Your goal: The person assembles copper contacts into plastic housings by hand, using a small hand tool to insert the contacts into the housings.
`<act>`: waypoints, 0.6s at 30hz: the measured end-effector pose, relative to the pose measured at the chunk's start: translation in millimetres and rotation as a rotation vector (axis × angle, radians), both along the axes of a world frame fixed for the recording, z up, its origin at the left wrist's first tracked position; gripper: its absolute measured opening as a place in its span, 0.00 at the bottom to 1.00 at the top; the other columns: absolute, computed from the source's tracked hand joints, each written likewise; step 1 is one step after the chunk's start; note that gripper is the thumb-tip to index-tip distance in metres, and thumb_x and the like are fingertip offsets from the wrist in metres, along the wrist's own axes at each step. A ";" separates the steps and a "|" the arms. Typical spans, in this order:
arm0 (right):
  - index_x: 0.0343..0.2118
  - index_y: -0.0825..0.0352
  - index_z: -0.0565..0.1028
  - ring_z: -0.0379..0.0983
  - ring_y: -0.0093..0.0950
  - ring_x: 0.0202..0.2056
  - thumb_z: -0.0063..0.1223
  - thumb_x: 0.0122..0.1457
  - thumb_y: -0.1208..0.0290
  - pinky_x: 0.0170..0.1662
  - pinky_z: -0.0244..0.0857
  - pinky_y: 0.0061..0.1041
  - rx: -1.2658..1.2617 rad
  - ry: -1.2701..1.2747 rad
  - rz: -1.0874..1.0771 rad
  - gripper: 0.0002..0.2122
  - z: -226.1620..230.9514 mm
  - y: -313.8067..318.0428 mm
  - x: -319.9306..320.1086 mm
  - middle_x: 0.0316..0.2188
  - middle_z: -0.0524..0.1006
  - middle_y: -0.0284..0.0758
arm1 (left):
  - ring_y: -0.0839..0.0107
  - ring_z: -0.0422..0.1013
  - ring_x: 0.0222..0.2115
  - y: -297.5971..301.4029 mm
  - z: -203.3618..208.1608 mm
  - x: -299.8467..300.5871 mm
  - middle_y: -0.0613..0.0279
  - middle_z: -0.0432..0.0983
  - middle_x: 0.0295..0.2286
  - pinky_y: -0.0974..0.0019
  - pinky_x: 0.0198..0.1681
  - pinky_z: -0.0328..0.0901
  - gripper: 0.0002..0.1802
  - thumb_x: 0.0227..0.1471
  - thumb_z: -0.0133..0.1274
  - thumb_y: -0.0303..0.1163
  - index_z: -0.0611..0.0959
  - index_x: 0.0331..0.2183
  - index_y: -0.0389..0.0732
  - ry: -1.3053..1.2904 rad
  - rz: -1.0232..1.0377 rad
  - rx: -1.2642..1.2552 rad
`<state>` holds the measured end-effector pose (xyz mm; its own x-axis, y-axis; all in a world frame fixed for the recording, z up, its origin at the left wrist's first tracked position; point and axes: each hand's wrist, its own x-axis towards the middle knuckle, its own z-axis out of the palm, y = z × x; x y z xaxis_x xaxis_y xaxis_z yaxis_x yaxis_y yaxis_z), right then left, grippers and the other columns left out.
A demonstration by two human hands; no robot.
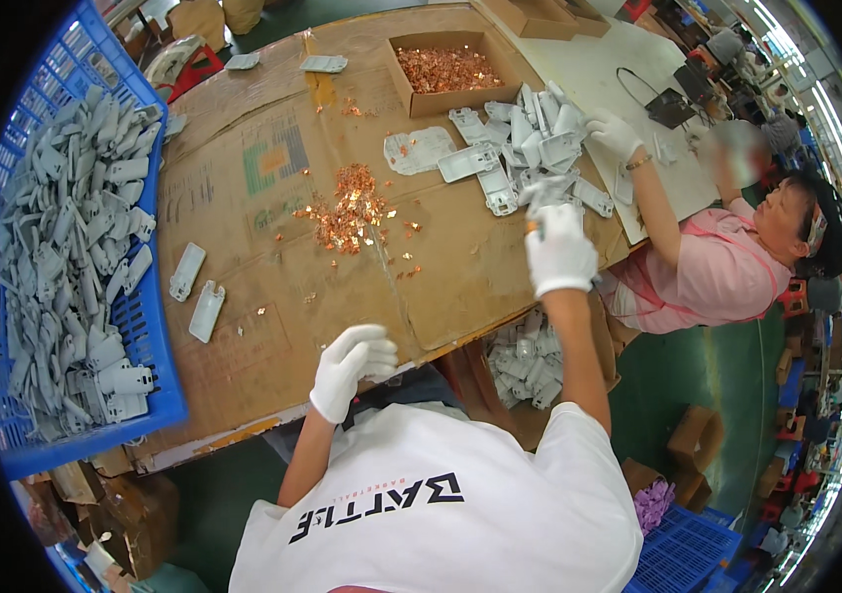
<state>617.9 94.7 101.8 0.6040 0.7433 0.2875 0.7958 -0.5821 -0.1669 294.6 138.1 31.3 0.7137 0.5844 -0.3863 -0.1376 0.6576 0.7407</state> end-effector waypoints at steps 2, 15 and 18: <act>0.33 0.56 0.72 0.75 0.40 0.29 0.57 0.48 0.69 0.31 0.69 0.39 0.049 -0.011 0.132 0.09 -7.4 -0.4 -34.0 0.34 0.71 0.35 | 0.67 0.74 0.38 3.5 4.6 18.5 0.52 0.75 0.41 0.66 0.42 0.70 0.20 0.62 0.43 0.33 0.68 0.53 0.34 -0.024 -0.008 0.023; 0.35 0.59 0.76 0.76 0.33 0.33 0.57 0.43 0.81 0.33 0.71 0.28 0.347 0.281 0.727 0.14 -30.5 27.5 -101.1 0.34 0.76 0.33 | 0.68 0.74 0.26 34.0 -27.5 34.6 0.59 0.75 0.30 0.62 0.27 0.72 0.14 0.54 0.49 0.28 0.71 0.44 0.42 -0.049 0.472 -0.019; 0.38 0.56 0.75 0.75 0.30 0.27 0.60 0.45 0.76 0.28 0.70 0.28 0.235 0.148 0.466 0.15 -46.7 22.5 -68.8 0.35 0.74 0.28 | 0.68 0.73 0.24 30.8 -22.8 38.5 0.58 0.73 0.30 0.62 0.24 0.72 0.20 0.54 0.47 0.25 0.68 0.49 0.43 -0.050 0.464 -0.027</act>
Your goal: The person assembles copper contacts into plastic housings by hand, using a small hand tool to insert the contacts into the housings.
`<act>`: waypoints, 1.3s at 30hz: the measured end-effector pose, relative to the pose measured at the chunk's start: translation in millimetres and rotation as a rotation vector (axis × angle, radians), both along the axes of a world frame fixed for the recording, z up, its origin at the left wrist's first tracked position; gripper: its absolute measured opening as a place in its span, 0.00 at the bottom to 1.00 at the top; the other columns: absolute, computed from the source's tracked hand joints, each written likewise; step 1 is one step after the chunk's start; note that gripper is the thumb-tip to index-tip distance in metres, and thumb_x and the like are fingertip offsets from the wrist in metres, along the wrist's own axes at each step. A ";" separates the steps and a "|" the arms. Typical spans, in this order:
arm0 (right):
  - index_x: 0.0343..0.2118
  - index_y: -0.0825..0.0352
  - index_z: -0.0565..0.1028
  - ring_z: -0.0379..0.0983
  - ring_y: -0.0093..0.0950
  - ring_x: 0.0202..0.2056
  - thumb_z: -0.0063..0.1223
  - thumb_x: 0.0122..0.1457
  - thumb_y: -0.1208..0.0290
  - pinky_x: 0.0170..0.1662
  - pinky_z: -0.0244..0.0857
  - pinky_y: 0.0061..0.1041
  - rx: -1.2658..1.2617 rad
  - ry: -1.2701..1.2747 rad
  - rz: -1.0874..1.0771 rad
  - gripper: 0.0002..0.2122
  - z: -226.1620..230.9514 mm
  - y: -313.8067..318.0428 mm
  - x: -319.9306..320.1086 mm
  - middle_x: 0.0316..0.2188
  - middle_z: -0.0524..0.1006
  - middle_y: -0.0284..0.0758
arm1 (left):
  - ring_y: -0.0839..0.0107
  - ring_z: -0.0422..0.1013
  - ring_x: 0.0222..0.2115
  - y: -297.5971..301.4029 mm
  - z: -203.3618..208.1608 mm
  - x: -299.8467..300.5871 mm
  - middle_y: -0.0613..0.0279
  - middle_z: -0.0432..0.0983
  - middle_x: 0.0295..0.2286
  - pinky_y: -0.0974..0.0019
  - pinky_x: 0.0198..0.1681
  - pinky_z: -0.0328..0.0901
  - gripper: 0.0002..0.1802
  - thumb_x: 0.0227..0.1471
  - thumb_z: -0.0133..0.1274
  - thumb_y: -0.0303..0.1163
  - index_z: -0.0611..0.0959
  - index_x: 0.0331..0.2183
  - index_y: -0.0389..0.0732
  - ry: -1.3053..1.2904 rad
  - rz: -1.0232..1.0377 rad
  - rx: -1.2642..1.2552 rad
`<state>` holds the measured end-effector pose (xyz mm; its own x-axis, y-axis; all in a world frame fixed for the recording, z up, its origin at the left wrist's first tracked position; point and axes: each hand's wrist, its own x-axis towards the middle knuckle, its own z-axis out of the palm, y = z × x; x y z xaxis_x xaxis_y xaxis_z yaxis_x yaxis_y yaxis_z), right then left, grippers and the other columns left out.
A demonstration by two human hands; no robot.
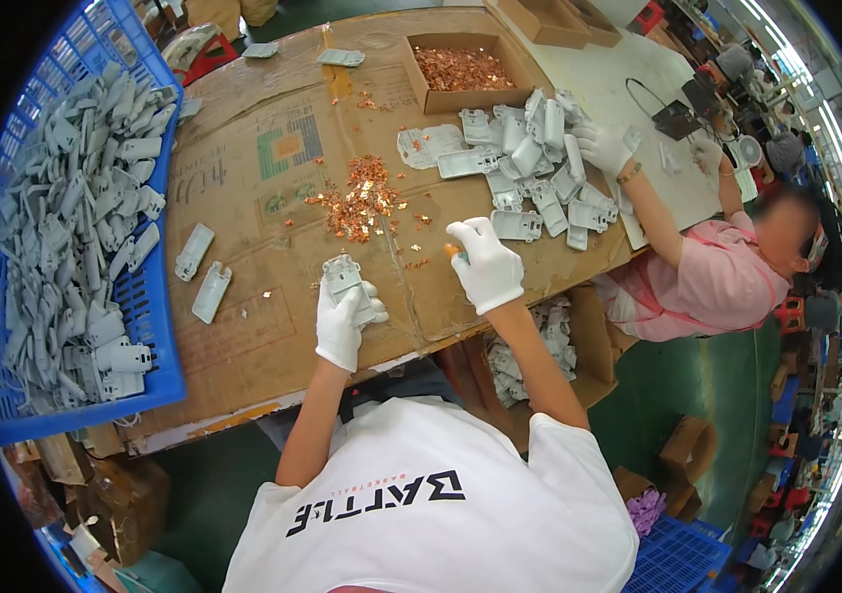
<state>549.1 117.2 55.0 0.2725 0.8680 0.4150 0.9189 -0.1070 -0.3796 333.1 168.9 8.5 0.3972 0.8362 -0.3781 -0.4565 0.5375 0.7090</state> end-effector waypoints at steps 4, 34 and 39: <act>0.38 0.56 0.74 0.76 0.32 0.27 0.60 0.46 0.74 0.27 0.69 0.31 -0.002 -0.157 0.124 0.14 -5.7 29.9 -7.8 0.36 0.73 0.29 | 0.65 0.74 0.26 -6.6 12.0 2.2 0.53 0.71 0.35 0.61 0.25 0.74 0.32 0.54 0.43 0.20 0.57 0.59 0.49 0.024 -0.050 0.096; 0.32 0.60 0.74 0.77 0.40 0.32 0.55 0.53 0.69 0.36 0.71 0.38 -0.463 -0.207 0.030 0.04 -16.3 54.6 -12.5 0.34 0.75 0.37 | 0.63 0.76 0.28 -7.2 11.2 -0.7 0.52 0.71 0.39 0.61 0.30 0.76 0.32 0.49 0.43 0.14 0.60 0.55 0.45 0.078 -0.112 0.116; 0.31 0.60 0.73 0.77 0.40 0.34 0.57 0.50 0.67 0.36 0.71 0.38 -0.520 -0.227 0.010 0.07 -5.5 66.9 -23.3 0.34 0.74 0.37 | 0.64 0.76 0.29 -6.9 5.3 -0.3 0.52 0.71 0.39 0.61 0.31 0.76 0.32 0.50 0.43 0.15 0.60 0.56 0.44 0.077 -0.117 0.129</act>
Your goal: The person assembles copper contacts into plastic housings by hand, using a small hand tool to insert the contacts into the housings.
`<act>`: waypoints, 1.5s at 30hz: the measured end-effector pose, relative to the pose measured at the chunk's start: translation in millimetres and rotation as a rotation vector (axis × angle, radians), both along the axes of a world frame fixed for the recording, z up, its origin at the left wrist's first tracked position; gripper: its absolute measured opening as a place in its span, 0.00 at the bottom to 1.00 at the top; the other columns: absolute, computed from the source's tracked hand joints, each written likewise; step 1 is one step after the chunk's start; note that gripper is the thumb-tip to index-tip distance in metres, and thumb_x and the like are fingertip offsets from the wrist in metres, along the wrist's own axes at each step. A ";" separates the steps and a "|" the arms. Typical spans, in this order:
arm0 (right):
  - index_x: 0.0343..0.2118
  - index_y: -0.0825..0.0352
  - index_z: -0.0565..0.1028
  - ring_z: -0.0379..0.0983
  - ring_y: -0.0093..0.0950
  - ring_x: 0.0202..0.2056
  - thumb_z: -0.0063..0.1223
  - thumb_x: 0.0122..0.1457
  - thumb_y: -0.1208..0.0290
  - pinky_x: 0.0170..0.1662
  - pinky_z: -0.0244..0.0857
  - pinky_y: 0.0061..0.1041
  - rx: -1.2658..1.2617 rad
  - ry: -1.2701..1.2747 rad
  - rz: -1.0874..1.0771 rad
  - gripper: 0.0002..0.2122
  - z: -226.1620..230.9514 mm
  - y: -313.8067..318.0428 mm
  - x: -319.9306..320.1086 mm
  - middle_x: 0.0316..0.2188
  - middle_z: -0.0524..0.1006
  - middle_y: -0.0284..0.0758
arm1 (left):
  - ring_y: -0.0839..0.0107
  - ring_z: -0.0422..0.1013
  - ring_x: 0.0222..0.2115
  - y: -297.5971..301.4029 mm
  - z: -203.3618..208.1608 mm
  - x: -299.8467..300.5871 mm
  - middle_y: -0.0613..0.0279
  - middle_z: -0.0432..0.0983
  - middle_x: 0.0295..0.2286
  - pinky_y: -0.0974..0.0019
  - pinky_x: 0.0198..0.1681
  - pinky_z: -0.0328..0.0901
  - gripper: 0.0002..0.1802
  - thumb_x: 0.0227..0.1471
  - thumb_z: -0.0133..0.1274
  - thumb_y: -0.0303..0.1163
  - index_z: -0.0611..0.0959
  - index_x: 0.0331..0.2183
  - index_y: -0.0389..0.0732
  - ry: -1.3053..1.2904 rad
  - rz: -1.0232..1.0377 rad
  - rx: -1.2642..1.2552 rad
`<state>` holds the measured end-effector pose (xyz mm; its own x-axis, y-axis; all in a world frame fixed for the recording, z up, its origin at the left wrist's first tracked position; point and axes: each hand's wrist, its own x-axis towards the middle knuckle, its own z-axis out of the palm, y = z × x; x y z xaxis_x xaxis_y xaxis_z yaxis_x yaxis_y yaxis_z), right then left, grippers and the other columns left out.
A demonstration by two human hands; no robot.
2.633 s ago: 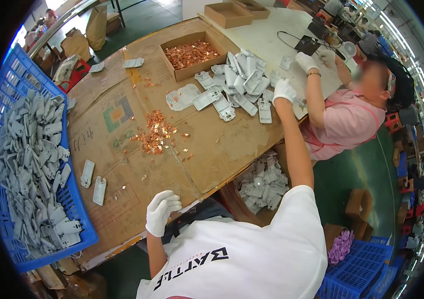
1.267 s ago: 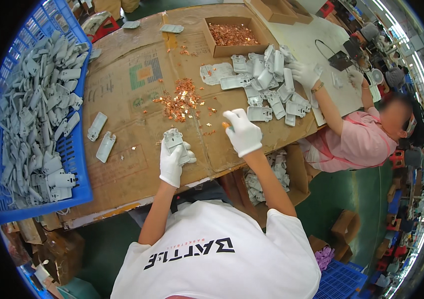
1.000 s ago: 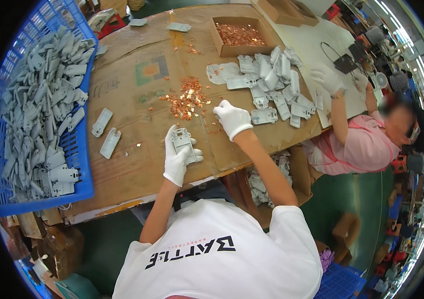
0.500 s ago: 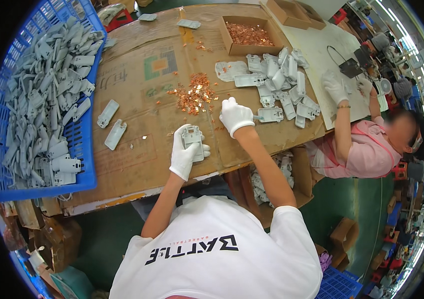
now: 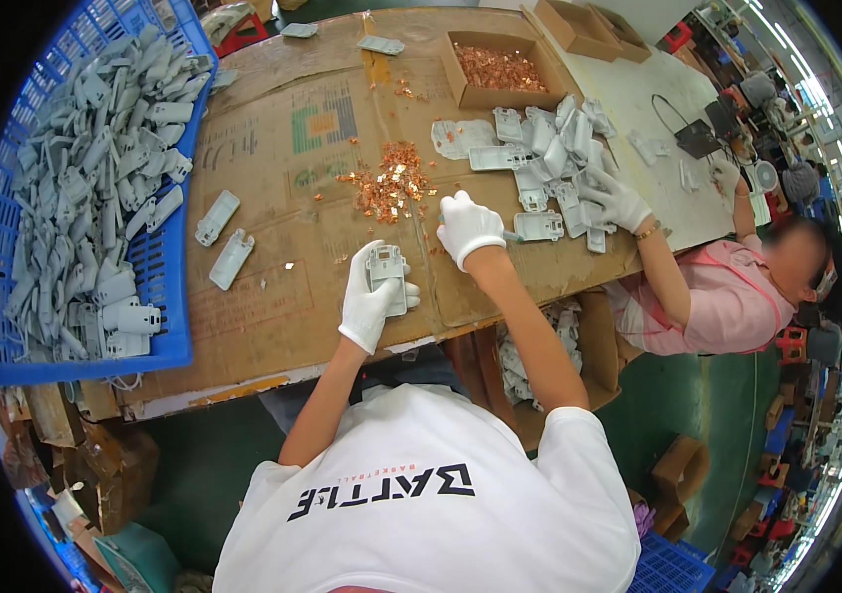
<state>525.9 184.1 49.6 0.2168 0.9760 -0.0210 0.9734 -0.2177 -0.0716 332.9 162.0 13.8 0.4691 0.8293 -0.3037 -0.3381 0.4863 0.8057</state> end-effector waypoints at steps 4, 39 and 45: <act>0.31 0.60 0.74 0.76 0.38 0.32 0.55 0.49 0.70 0.37 0.70 0.35 0.218 0.269 0.027 0.06 17.1 -13.9 -18.0 0.32 0.74 0.36 | 0.65 0.76 0.30 -2.7 1.9 0.0 0.52 0.71 0.39 0.61 0.32 0.76 0.33 0.50 0.43 0.14 0.59 0.57 0.44 -0.016 0.019 0.033; 0.35 0.67 0.70 0.66 0.15 0.29 0.60 0.48 0.80 0.32 0.64 0.18 0.127 1.473 -0.212 0.12 34.0 -57.7 -104.5 0.28 0.71 0.27 | 0.55 0.77 0.35 -37.0 51.9 -37.6 0.51 0.77 0.38 0.60 0.36 0.71 0.24 0.49 0.54 0.23 0.72 0.50 0.44 0.719 0.268 0.704; 0.44 0.68 0.68 0.70 0.19 0.36 0.50 0.50 0.83 0.39 0.67 0.20 0.105 1.785 -0.326 0.16 36.5 -68.2 -115.6 0.36 0.73 0.32 | 0.58 0.76 0.41 -44.1 52.8 -39.1 0.52 0.77 0.41 0.64 0.44 0.70 0.24 0.48 0.52 0.18 0.76 0.49 0.42 0.765 0.310 0.819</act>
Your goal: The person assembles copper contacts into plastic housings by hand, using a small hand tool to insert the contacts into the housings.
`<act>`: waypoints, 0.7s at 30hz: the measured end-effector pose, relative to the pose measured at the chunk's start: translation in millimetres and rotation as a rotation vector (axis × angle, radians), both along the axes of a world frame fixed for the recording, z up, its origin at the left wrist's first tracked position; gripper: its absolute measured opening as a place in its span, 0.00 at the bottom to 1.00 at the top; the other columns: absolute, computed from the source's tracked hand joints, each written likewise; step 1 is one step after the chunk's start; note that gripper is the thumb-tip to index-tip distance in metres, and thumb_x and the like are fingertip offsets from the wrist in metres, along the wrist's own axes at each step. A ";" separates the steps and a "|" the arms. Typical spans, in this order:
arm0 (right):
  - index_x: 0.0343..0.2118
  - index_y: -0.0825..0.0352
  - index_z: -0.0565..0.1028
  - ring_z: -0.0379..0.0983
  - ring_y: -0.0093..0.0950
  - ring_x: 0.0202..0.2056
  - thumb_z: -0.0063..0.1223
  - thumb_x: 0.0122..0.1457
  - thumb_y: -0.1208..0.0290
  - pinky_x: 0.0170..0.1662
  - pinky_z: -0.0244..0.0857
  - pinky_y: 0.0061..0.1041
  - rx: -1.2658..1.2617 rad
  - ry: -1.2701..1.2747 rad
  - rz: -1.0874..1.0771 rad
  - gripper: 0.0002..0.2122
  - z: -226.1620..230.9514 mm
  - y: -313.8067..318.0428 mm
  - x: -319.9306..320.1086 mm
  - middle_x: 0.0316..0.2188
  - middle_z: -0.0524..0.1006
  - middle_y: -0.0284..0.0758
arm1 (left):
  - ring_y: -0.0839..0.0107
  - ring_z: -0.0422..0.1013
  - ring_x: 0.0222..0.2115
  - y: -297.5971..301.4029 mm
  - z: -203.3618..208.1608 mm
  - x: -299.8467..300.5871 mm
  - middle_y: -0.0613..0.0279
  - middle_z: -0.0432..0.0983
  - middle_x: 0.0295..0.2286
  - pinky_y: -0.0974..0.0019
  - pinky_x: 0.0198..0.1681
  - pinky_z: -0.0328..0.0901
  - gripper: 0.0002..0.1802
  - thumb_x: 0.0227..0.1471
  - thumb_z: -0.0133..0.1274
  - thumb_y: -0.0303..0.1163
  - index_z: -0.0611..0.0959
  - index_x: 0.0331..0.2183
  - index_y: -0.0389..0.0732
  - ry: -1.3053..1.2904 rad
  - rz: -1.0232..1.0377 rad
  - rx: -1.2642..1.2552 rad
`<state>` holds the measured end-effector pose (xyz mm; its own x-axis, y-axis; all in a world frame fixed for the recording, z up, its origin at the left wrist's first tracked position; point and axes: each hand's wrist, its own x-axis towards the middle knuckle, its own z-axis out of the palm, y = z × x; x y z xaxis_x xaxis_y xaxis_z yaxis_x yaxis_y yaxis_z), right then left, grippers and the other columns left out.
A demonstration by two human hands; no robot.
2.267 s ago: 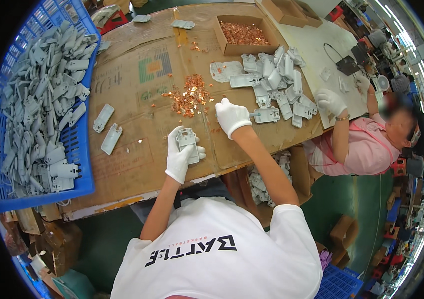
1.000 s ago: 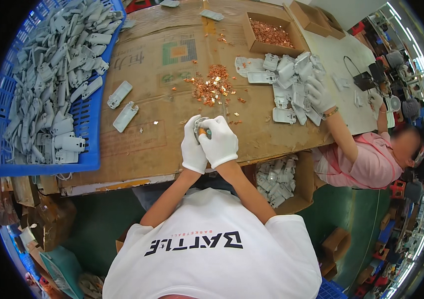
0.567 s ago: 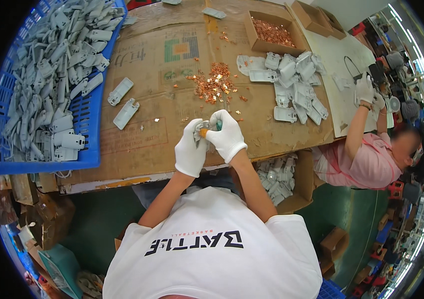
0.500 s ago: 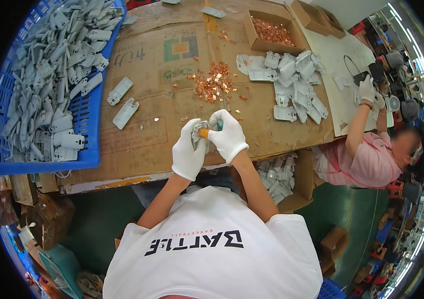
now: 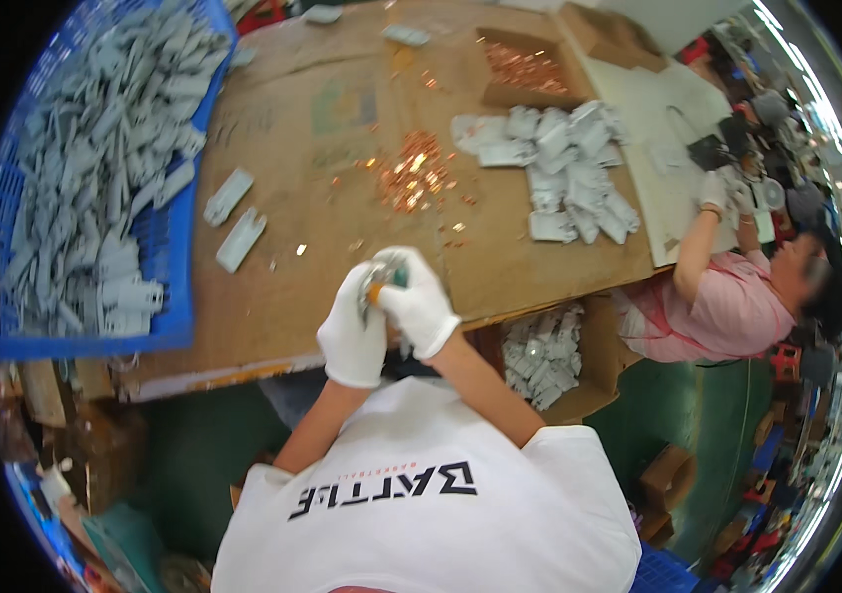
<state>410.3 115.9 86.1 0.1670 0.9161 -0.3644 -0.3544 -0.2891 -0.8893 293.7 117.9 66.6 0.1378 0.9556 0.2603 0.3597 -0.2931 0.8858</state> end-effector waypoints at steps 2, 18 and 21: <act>0.44 0.69 0.69 0.71 0.21 0.37 0.54 0.51 0.82 0.42 0.68 0.22 0.048 -0.055 0.004 0.16 -11.5 0.9 -2.5 0.35 0.74 0.32 | 0.61 0.76 0.42 0.0 -1.8 -0.7 0.52 0.77 0.43 0.64 0.46 0.69 0.22 0.49 0.52 0.18 0.76 0.48 0.41 -0.012 0.007 0.021; 0.42 0.66 0.74 0.76 0.28 0.36 0.53 0.52 0.78 0.43 0.69 0.25 0.127 -0.660 0.093 0.13 3.0 -7.6 -6.5 0.33 0.79 0.36 | 0.72 0.70 0.40 8.3 8.7 -10.0 0.60 0.73 0.38 0.69 0.47 0.64 0.14 0.52 0.44 0.19 0.74 0.43 0.33 -0.337 -0.024 -0.344; 0.43 0.66 0.74 0.76 0.29 0.37 0.53 0.52 0.78 0.43 0.69 0.25 0.170 -0.685 0.110 0.14 5.6 -10.0 -9.3 0.34 0.78 0.37 | 0.73 0.70 0.39 8.8 8.4 -13.8 0.60 0.73 0.37 0.69 0.46 0.64 0.14 0.52 0.44 0.19 0.74 0.42 0.33 -0.360 -0.010 -0.357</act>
